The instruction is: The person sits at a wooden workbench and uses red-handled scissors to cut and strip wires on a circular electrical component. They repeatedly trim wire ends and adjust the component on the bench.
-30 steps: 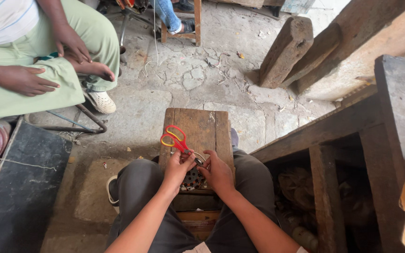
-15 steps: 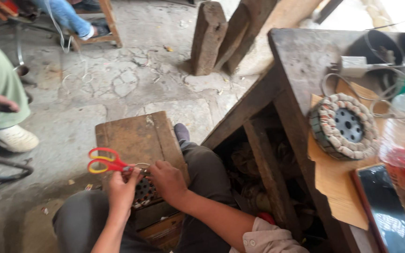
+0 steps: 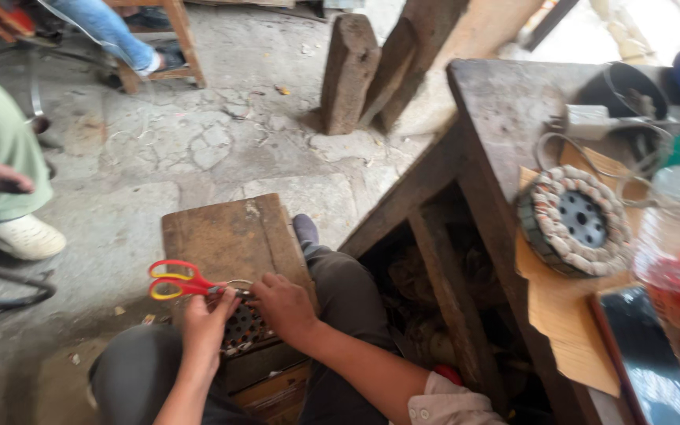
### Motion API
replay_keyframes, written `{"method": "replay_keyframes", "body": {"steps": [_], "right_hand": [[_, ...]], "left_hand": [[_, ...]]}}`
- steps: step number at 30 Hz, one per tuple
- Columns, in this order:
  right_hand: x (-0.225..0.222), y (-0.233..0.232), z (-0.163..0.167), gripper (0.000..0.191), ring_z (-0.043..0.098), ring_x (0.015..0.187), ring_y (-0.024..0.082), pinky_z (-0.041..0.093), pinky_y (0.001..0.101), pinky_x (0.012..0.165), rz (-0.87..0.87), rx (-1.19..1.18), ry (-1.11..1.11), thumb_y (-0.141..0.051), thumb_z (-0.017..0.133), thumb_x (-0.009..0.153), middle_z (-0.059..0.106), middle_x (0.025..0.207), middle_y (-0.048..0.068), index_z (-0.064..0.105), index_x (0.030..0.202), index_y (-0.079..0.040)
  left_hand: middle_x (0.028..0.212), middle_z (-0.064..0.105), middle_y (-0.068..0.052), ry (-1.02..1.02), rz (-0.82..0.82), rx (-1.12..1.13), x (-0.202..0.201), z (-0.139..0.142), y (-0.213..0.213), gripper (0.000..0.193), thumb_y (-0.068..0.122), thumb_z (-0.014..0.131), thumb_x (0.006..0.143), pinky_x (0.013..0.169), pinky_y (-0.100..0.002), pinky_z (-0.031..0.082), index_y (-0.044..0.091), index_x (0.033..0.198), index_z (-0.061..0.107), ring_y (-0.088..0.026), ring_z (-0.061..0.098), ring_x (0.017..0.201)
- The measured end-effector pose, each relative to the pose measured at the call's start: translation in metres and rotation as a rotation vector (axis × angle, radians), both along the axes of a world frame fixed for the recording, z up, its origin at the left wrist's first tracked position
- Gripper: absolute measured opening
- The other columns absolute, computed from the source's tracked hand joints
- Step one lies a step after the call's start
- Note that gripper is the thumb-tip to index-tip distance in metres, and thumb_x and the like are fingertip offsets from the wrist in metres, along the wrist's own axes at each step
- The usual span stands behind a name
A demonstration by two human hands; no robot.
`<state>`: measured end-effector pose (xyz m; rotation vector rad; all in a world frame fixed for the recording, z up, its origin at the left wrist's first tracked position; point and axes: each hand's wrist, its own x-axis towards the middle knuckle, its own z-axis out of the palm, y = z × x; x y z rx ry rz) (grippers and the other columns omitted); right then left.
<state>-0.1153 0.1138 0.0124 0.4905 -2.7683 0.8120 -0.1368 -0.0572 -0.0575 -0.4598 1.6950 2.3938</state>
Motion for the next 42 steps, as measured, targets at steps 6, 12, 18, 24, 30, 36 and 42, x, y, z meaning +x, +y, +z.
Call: {"method": "replay_keyframes", "body": {"steps": [6,12,18,24,30,36,42], "right_hand": [[-0.021,-0.002,-0.025,0.020,0.072,0.072,0.025,0.055,0.0380,0.063,0.006,-0.288,-0.341,-0.019,0.082,0.081,0.064,0.082,0.009,0.075,0.095,-0.006],[-0.036,0.009,-0.058,0.028,0.072,0.069,0.017,0.055,0.0306,0.063,-0.074,-0.432,-0.448,-0.021,0.085,0.080,0.073,0.079,0.009,0.076,0.099,-0.003],[-0.061,0.040,-0.070,0.029,0.070,0.066,0.015,0.055,0.0305,0.062,-0.134,-0.367,-0.343,-0.024,0.083,0.083,0.074,0.076,0.008,0.077,0.100,-0.002],[-0.071,0.049,-0.066,0.031,0.065,0.064,0.015,0.053,0.0320,0.059,-0.269,-0.353,-0.496,-0.026,0.082,0.084,0.072,0.073,0.006,0.077,0.105,-0.004],[-0.066,0.045,-0.059,0.033,0.067,0.064,0.012,0.054,0.0297,0.060,-0.303,-0.367,-0.423,-0.021,0.081,0.083,0.073,0.078,0.003,0.074,0.112,-0.007],[-0.065,0.044,-0.060,0.032,0.072,0.067,0.017,0.056,0.0327,0.060,-0.283,-0.404,-0.365,-0.009,0.075,0.082,0.074,0.085,0.005,0.071,0.113,-0.007],[-0.059,0.049,-0.061,0.024,0.074,0.073,0.022,0.058,0.0334,0.065,-0.239,-0.414,-0.200,-0.008,0.075,0.081,0.073,0.086,0.009,0.073,0.105,-0.007]], "left_hand": [[0.112,0.064,-0.009,-0.011,0.013,0.067,-0.003,0.002,-0.008,0.034,0.014,0.068,0.095,0.092,-0.033,0.060,0.002,0.125,0.060,-0.016,0.067,0.102],[0.121,0.065,-0.004,-0.047,-0.089,-0.005,0.001,0.011,-0.004,0.038,0.017,0.067,0.093,0.088,-0.030,0.060,0.004,0.128,0.058,-0.015,0.069,0.105],[0.118,0.065,-0.008,-0.071,-0.109,-0.035,0.001,0.020,-0.010,0.031,0.021,0.065,0.097,0.087,-0.030,0.060,0.002,0.122,0.062,-0.015,0.069,0.104],[0.116,0.063,-0.005,-0.083,-0.116,-0.050,0.002,0.022,-0.013,0.027,0.022,0.063,0.099,0.087,-0.029,0.060,0.002,0.118,0.063,-0.013,0.068,0.104],[0.115,0.064,-0.006,-0.086,-0.133,-0.056,0.003,0.024,-0.012,0.027,0.022,0.063,0.099,0.087,-0.029,0.060,0.003,0.119,0.064,-0.012,0.068,0.102],[0.116,0.064,-0.005,-0.086,-0.137,-0.065,0.004,0.019,-0.013,0.028,0.022,0.062,0.099,0.087,-0.030,0.060,0.003,0.120,0.064,-0.013,0.068,0.103],[0.113,0.067,-0.008,-0.060,-0.188,-0.048,0.004,0.004,-0.005,0.030,0.022,0.061,0.099,0.088,-0.033,0.061,0.003,0.122,0.063,-0.017,0.070,0.105]]}}
